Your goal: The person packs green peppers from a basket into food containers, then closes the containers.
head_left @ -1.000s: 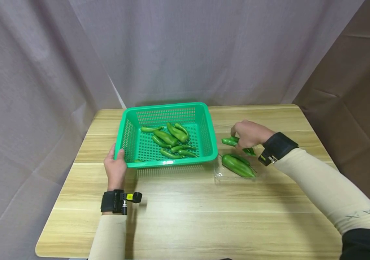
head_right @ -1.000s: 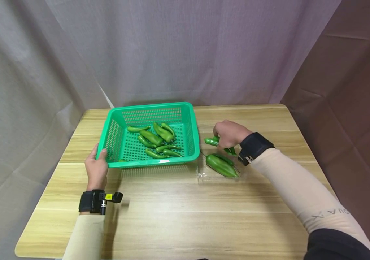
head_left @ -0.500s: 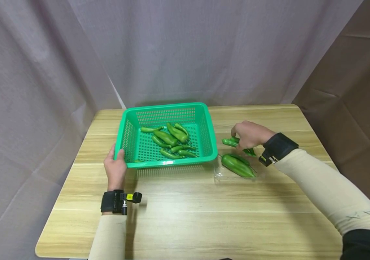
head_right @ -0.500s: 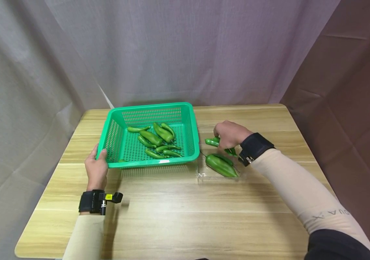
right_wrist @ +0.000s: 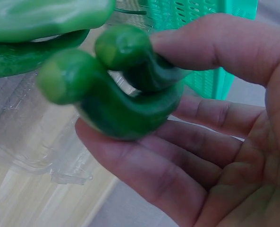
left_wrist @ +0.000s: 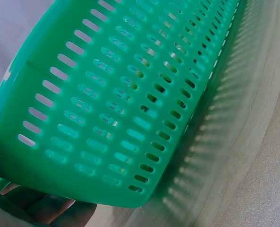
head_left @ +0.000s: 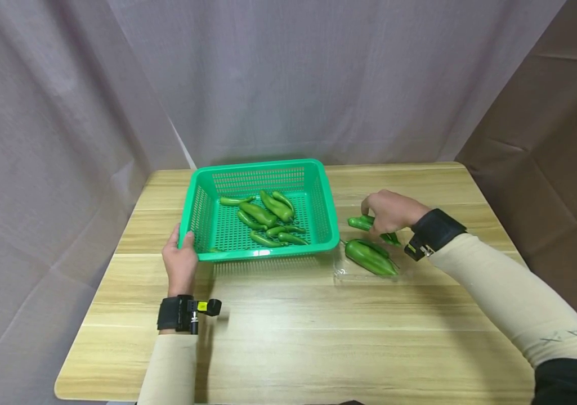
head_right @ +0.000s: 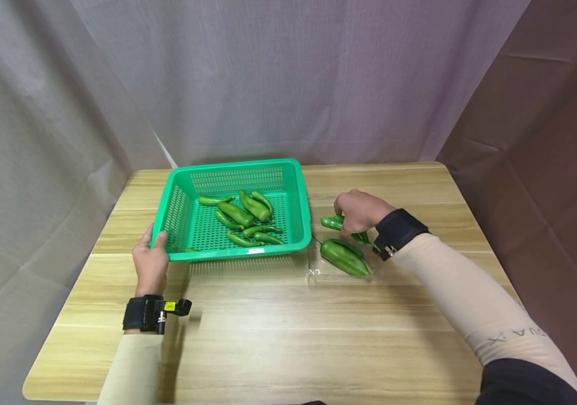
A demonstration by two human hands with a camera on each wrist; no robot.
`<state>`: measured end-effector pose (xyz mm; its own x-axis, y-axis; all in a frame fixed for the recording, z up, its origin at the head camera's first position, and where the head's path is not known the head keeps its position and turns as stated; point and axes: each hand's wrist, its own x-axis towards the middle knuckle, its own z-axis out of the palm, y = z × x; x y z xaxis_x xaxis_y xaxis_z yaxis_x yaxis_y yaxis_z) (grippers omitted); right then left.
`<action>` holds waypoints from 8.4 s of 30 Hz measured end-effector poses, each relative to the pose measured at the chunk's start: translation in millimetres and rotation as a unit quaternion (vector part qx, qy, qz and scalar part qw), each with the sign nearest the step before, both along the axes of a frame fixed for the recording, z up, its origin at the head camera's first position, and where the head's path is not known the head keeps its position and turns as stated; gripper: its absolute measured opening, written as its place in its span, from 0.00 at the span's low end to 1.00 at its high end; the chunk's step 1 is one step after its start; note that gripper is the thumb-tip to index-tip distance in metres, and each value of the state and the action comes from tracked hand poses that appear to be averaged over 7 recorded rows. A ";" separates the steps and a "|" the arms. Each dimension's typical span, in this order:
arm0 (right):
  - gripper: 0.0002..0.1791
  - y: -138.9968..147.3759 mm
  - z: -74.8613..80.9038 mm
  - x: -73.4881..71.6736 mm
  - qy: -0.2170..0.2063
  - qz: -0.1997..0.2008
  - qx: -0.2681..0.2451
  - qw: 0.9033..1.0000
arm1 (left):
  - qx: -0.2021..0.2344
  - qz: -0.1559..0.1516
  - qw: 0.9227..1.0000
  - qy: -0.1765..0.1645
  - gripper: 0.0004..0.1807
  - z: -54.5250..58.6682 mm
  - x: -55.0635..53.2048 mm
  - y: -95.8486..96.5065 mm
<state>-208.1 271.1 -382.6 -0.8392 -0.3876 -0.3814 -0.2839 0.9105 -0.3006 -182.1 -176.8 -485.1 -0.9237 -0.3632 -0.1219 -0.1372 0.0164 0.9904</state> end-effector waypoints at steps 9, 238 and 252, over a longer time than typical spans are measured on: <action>0.22 0.0 -2.8 1.6 -0.002 0.002 -0.001 1.000 | -0.004 0.004 1.000 0.006 0.29 -2.8 -1.8 -0.5; 0.19 8.3 -48.9 18.1 0.007 -0.064 -0.016 0.998 | 0.007 -0.013 1.000 -0.007 0.29 -2.7 -3.5 -6.1; 0.18 11.9 -46.6 21.7 0.015 -0.067 -0.032 0.997 | 0.002 -0.012 1.000 -0.014 0.30 -3.3 -3.4 -7.1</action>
<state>-186.4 283.0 -429.1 -0.8962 -0.2935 -0.3327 -0.1703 0.9200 -0.3529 -185.5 -184.0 -488.4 -0.9285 -0.3398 -0.1498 -0.1647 0.0153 0.9862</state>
